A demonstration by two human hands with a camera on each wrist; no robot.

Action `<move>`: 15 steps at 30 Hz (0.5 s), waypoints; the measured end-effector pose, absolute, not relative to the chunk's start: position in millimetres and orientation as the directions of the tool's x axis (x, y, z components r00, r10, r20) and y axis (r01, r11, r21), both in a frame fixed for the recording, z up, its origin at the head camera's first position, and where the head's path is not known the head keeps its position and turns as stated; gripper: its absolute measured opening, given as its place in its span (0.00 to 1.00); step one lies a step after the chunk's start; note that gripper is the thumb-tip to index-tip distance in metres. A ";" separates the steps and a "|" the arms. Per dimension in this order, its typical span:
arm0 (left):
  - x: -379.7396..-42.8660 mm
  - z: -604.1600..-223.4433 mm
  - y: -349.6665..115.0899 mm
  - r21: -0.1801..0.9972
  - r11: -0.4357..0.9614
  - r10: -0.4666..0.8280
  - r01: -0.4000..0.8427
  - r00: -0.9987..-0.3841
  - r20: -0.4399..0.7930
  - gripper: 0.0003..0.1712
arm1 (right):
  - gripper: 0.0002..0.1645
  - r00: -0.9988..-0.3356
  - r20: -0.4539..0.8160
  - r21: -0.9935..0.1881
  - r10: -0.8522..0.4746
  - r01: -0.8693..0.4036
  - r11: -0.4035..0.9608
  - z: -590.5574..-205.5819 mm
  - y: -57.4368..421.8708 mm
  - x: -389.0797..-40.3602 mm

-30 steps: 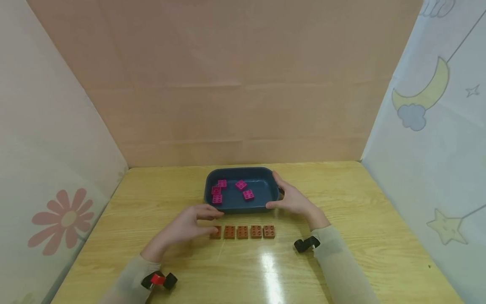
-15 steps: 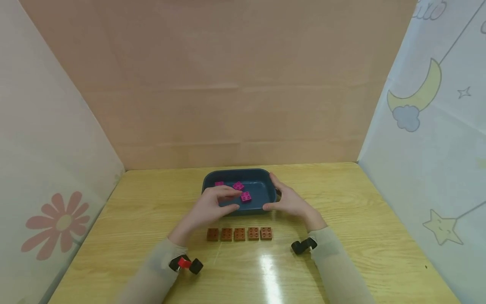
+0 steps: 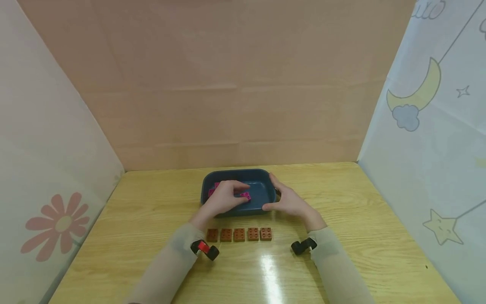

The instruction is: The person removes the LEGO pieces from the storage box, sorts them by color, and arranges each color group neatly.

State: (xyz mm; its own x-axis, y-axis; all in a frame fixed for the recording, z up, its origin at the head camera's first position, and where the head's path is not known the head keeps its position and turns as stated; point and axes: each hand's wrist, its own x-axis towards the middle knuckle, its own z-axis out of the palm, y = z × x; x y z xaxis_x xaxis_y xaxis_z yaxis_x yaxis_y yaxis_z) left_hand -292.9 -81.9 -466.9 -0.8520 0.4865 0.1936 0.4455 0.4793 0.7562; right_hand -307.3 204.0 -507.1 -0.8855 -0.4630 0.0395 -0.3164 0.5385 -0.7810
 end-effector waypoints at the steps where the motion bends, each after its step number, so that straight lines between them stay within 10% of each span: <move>1: -294.9 -467.9 -80.6 0.752 0.491 0.489 0.439 -0.854 0.179 0.24 | 0.74 -0.886 0.039 -0.781 -0.463 -0.316 0.538 -507.4 204.2 -307.3; 15: -315.2 -480.4 -74.7 0.709 0.602 0.451 0.366 -0.889 0.075 0.24 | 0.74 -0.886 0.030 -0.781 -0.463 -0.310 0.542 -506.7 203.9 -307.1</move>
State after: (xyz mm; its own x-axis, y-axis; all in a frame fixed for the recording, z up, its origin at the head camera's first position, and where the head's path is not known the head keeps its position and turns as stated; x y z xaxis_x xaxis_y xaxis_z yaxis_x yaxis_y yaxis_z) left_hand -315.2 -74.7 -480.4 -0.8892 0.4514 0.0753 0.3659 0.6023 0.7095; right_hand -307.1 203.9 -506.7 -0.8857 -0.4632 0.0298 -0.3098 0.5421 -0.7811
